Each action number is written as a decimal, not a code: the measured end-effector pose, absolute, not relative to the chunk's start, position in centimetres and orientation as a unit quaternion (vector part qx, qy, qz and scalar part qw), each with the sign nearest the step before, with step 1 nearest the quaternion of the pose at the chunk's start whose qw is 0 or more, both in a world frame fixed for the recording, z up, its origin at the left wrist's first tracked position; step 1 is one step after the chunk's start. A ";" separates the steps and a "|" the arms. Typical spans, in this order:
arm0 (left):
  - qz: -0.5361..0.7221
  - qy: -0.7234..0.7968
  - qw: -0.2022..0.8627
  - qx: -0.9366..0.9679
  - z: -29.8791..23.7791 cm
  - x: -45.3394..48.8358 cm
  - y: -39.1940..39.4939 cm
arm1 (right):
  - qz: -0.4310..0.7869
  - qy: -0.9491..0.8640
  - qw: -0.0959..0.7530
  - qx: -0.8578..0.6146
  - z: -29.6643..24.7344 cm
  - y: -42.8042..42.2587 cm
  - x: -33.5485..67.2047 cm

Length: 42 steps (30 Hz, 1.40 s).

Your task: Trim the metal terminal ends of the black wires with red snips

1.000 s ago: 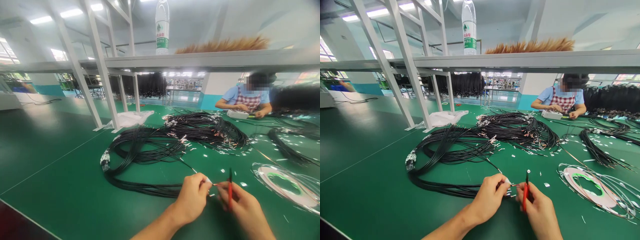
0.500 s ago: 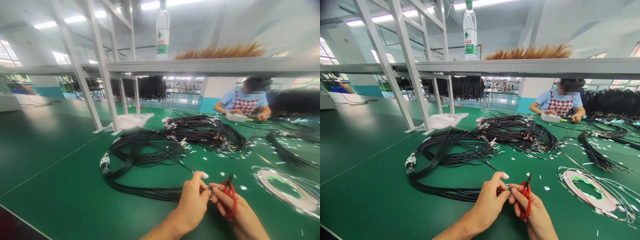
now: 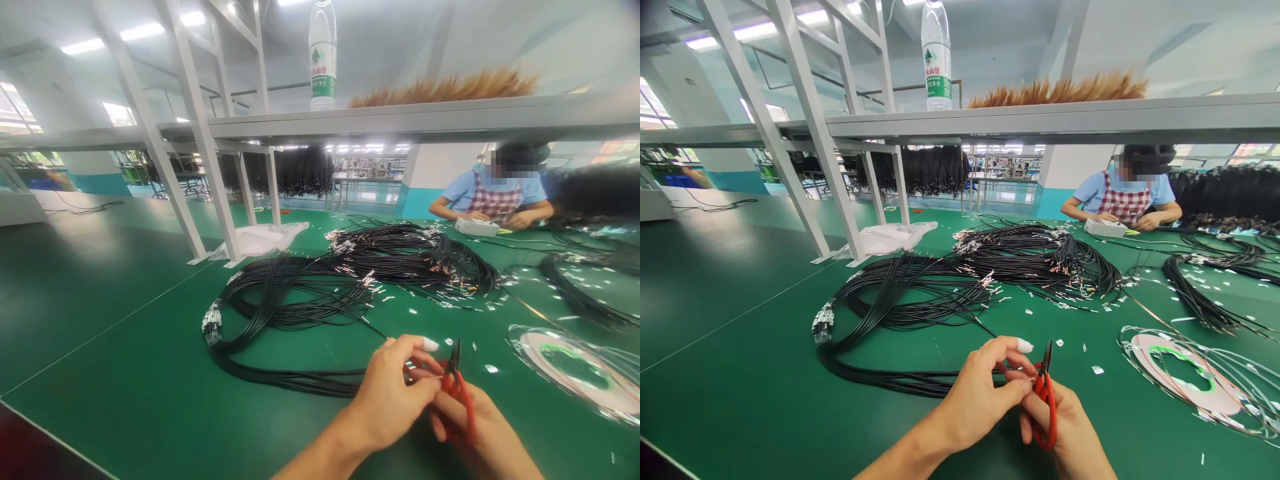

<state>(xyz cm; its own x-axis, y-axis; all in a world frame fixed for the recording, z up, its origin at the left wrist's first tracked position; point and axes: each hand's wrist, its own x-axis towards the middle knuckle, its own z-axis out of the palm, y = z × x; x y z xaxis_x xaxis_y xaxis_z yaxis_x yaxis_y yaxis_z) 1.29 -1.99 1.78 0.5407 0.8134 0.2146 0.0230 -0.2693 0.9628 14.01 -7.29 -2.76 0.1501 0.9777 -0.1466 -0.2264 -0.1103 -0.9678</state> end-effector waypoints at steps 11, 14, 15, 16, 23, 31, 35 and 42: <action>0.376 0.293 0.584 0.657 1.8 1.4 -1.8 | 0.536 -0.379 0.533 -0.534 -2.1 -7.4 13.5; 0.357 0.292 0.647 0.608 1.7 1.4 -1.4 | 0.539 -0.381 0.533 -0.530 -1.7 -7.3 13.4; 0.358 0.290 0.652 0.602 1.7 1.3 -1.3 | 0.539 -0.379 0.538 -0.526 -1.5 -7.3 13.3; 0.367 0.290 0.647 0.602 1.6 1.3 -1.1 | 0.539 -0.377 0.544 -0.522 -1.3 -7.3 13.3; 0.357 0.274 0.646 0.616 1.3 1.2 -1.2 | 0.555 -0.386 0.537 -0.505 -1.9 -7.4 13.7; 0.346 0.282 0.672 0.591 1.7 1.4 -1.5 | 0.566 -0.393 0.527 -0.498 -2.0 -7.4 13.8; 0.369 0.289 0.661 0.586 1.3 1.5 -1.5 | 0.563 -0.387 0.527 -0.506 -1.5 -7.3 13.8; 0.382 0.308 0.625 0.608 1.3 1.5 -1.6 | 0.544 -0.407 0.523 -0.515 -2.5 -6.8 14.1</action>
<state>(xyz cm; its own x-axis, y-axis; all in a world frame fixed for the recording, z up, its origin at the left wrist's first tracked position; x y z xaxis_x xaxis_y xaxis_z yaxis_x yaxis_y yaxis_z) 1.48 -1.57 1.33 0.5192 0.8510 0.0793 -0.1027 -0.0300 0.9943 14.13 -6.85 -2.53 0.0769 0.9879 -0.1348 -0.1495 -0.1223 -0.9812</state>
